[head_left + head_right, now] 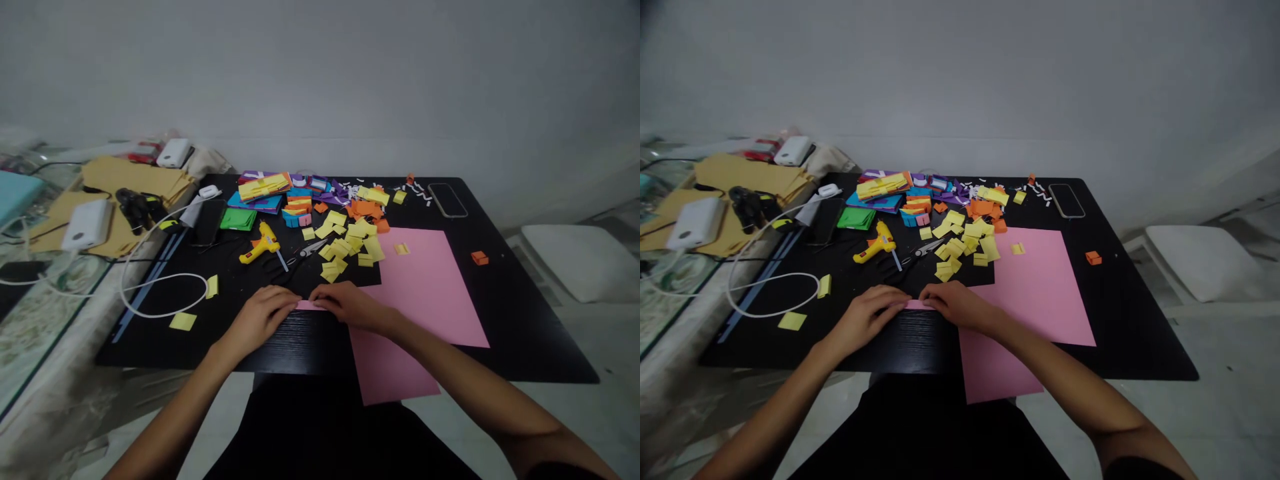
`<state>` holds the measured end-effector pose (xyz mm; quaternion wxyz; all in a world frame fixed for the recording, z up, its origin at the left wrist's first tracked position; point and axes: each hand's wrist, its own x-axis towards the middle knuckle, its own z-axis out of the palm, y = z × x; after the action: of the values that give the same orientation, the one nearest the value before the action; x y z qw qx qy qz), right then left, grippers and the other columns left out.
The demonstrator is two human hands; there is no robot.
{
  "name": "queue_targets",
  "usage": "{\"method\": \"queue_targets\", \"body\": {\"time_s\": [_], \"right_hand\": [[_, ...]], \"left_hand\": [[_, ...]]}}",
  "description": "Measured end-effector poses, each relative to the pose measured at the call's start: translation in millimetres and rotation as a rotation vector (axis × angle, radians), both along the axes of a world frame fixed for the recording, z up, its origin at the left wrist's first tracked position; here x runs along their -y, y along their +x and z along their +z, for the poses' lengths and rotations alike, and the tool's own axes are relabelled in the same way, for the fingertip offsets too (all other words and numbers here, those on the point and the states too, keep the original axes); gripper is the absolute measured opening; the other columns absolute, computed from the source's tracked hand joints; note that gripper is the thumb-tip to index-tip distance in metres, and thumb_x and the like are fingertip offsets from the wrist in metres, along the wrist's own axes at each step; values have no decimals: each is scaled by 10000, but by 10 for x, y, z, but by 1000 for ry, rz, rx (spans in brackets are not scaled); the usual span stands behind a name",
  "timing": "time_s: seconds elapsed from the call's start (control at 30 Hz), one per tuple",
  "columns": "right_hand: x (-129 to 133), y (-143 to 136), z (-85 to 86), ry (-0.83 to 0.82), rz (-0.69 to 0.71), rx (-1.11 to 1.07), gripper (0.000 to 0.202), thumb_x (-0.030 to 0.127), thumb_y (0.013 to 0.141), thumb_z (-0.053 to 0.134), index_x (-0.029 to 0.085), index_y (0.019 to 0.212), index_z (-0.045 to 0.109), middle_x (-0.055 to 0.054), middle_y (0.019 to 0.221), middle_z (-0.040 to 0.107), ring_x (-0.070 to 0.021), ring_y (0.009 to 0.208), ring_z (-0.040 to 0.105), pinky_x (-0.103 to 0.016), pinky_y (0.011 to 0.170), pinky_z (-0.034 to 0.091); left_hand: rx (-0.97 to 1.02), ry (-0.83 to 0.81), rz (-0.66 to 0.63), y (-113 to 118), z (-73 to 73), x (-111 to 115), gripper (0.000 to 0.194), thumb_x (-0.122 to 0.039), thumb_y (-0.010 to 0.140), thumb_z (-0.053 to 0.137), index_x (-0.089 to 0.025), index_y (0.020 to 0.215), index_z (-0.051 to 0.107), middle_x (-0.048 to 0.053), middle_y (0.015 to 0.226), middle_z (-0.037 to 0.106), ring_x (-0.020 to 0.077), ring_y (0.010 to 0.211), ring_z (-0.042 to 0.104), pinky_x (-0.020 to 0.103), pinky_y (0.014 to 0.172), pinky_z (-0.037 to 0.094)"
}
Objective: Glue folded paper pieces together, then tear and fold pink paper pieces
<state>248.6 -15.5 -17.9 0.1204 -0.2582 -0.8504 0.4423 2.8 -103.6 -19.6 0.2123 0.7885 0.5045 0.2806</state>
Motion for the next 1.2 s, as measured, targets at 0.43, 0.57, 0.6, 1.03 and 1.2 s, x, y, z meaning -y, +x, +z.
{"method": "queue_targets", "body": {"time_s": [0.43, 0.57, 0.6, 1.03, 1.2], "right_hand": [[214, 10, -214, 696, 43, 12, 148, 70, 997, 583, 128, 977, 717, -96, 976, 729, -210, 903, 625, -337, 832, 526], [237, -4, -248, 694, 35, -33, 182, 59, 1006, 547, 131, 950, 704, -116, 1028, 739, -214, 915, 627, -349, 847, 537], [239, -7, -253, 693, 38, -37, 183, 59, 1006, 544, 131, 943, 701, -117, 1025, 740, -217, 916, 625, -353, 848, 537], [242, 0, -241, 655, 113, 35, 239, 61, 1026, 481, 133, 954, 697, -121, 978, 698, -223, 935, 598, -367, 851, 507], [242, 20, -196, 653, 149, 61, 215, 40, 1017, 496, 121, 992, 694, -134, 1025, 700, -226, 958, 596, -366, 863, 511]], "left_hand": [[-81, 160, -17, 43, -243, 109, 188, -244, 1041, 572, -172, 1129, 722, 83, 1087, 732, 194, 968, 666, 375, 875, 557], [-103, 213, -41, 76, -228, 136, 182, -233, 1020, 607, -161, 1145, 718, 92, 1128, 745, 211, 1032, 680, 385, 897, 562], [-108, 225, -39, 92, -221, 145, 175, -225, 1022, 603, -157, 1135, 718, 87, 1107, 753, 210, 1023, 685, 380, 887, 564], [-266, 327, -45, 190, -196, 232, 176, -151, 1025, 571, -124, 1145, 697, 94, 1085, 772, 215, 957, 692, 363, 831, 538], [-301, 284, -45, 194, -183, 254, 216, -141, 1031, 545, -133, 1180, 702, 101, 1108, 759, 222, 969, 681, 380, 836, 540]]}}
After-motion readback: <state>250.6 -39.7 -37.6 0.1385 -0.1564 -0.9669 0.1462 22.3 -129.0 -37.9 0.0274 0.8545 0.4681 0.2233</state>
